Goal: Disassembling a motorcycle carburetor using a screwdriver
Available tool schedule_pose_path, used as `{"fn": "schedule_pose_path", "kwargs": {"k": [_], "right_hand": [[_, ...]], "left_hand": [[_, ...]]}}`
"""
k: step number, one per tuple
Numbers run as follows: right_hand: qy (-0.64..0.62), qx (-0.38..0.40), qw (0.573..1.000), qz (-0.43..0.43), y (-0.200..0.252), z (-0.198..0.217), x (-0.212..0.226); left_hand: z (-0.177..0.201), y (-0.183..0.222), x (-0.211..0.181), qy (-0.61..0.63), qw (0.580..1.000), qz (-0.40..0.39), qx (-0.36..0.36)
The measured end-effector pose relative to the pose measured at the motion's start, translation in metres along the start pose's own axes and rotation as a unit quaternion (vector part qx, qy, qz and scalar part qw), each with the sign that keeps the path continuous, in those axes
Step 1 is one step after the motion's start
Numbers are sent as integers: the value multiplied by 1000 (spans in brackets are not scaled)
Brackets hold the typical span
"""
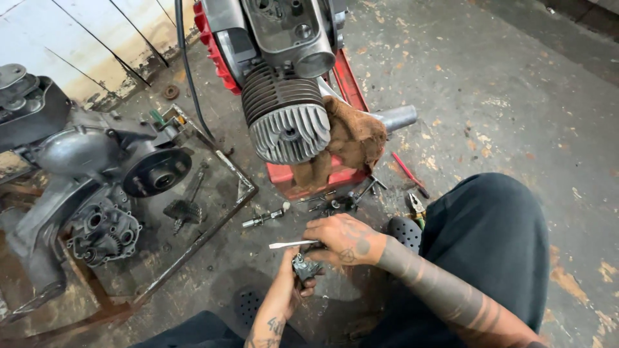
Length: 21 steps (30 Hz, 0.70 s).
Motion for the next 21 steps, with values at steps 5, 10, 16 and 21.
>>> {"fn": "schedule_pose_path", "kwargs": {"k": [5,10,16,21], "right_hand": [[-27,-6,999,38,1,5,8],[-27,7,998,55,-1,9,14],[22,19,998,63,3,-16,2],[12,24,1000,5,6,-16,-7]], "left_hand": [[5,-8,6,16,1000,4,27],[2,1,0,0,1000,-20,23],[15,-8,11,22,999,22,11],[13,-9,11,8,1000,18,13]]}}
Point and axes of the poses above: each hand's wrist, its own y-axis away from the middle knuckle, its own z-axis out of the back of the hand, x = y × z, the point moved 7 cm from there along -y, towards the middle knuckle, and after that the axes turned 11 degrees about y, right-handed, at the moved point
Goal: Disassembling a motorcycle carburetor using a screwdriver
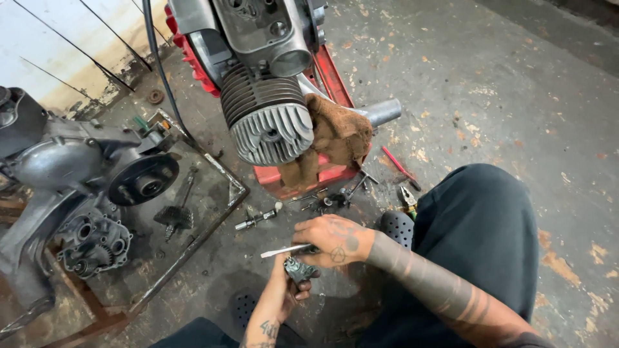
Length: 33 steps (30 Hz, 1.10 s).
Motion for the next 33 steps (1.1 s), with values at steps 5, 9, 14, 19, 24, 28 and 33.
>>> {"fn": "schedule_pose_path", "kwargs": {"k": [5,9,14,19,24,28,33], "right_hand": [[-6,19,1000,-8,-2,9,4],[-31,17,999,4,-1,11,4],[-48,-12,998,41,-1,18,14],[-44,-21,998,47,-3,18,21],[-48,-55,995,70,-1,17,24],[-37,-74,992,92,2,19,28],[-58,-68,990,112,3,22,29]], "left_hand": [[-9,9,-7,-11,999,-7,-29],[-12,9,-6,-36,999,5,-2],[-3,2,-3,-36,999,13,8],[-3,4,-6,-37,999,15,17],[-5,18,-14,-43,998,17,-30],[8,2,-14,-73,996,-14,41],[1,5,-13,-55,996,5,69]]}}
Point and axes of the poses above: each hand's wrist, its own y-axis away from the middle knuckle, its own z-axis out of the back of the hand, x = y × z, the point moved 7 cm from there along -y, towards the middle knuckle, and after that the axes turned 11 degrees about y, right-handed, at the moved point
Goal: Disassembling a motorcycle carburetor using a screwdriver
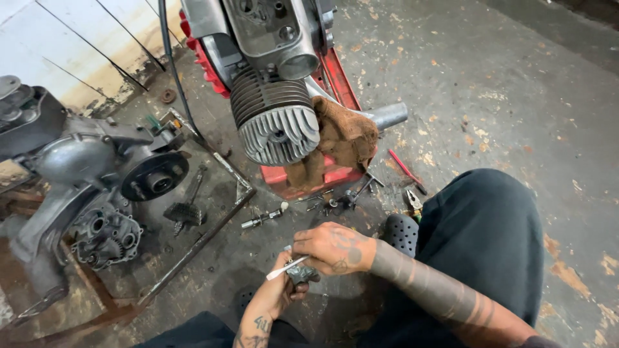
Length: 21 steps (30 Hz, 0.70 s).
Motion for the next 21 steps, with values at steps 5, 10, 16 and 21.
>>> {"fn": "schedule_pose_path", "kwargs": {"k": [5,10,16,21], "right_hand": [[-46,0,996,-77,-6,10,-3],[-59,-52,983,-169,-6,-1,-10],[-80,-34,951,-296,-15,2,13],[-144,-115,934,-306,-10,13,15]], "left_hand": [[8,2,-31,-55,981,-166,-83],[-17,49,-69,-80,936,-286,-189],[-42,71,-81,-103,884,-420,-174],[-94,102,-84,-126,869,-466,-109]]}}
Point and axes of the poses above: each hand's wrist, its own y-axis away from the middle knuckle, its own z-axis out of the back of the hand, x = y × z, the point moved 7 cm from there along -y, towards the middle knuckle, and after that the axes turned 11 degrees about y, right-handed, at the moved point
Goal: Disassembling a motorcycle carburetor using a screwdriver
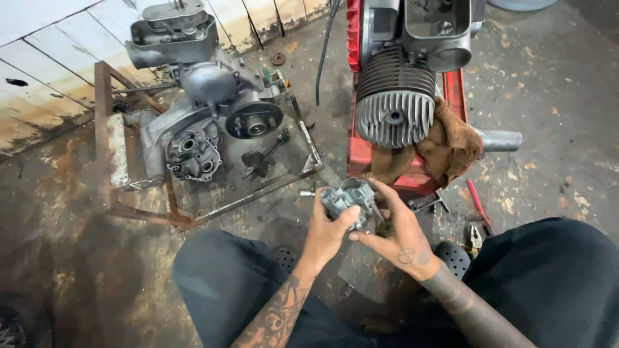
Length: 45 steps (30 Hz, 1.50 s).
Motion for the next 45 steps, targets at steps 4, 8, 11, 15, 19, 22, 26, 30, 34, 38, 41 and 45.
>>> {"fn": "schedule_pose_path", "kwargs": {"k": [4,8,11,15,19,22,26,30,34,38,41,45], "right_hand": [[26,-54,998,22,1,8,0],[-17,-77,996,49,4,17,-1],[-35,-65,997,32,6,17,-15],[-16,-68,997,34,7,24,-17],[-34,-75,996,28,9,22,-21],[-8,-90,993,75,8,30,-8],[35,-115,980,158,9,35,5],[2,-86,989,123,10,33,12],[-25,-119,987,102,6,37,5],[-69,-112,990,40,-5,42,4],[35,-176,979,93,-6,42,-1],[60,-181,973,128,-13,38,5]], "left_hand": [[0,-4,-2,-21,1000,-17,15],[-5,-4,-14,-15,998,-25,49],[-21,9,-32,47,992,-16,114],[-20,9,-30,62,987,-3,146],[-20,9,-23,109,981,19,162],[-17,1,-13,147,974,35,166],[-22,-1,-13,189,967,48,164],[-26,-7,-13,201,952,36,227],[-33,-9,-14,258,946,36,191],[-38,-20,-2,304,936,73,165],[-36,-27,16,342,923,104,139],[-30,-29,25,374,909,124,136]]}}
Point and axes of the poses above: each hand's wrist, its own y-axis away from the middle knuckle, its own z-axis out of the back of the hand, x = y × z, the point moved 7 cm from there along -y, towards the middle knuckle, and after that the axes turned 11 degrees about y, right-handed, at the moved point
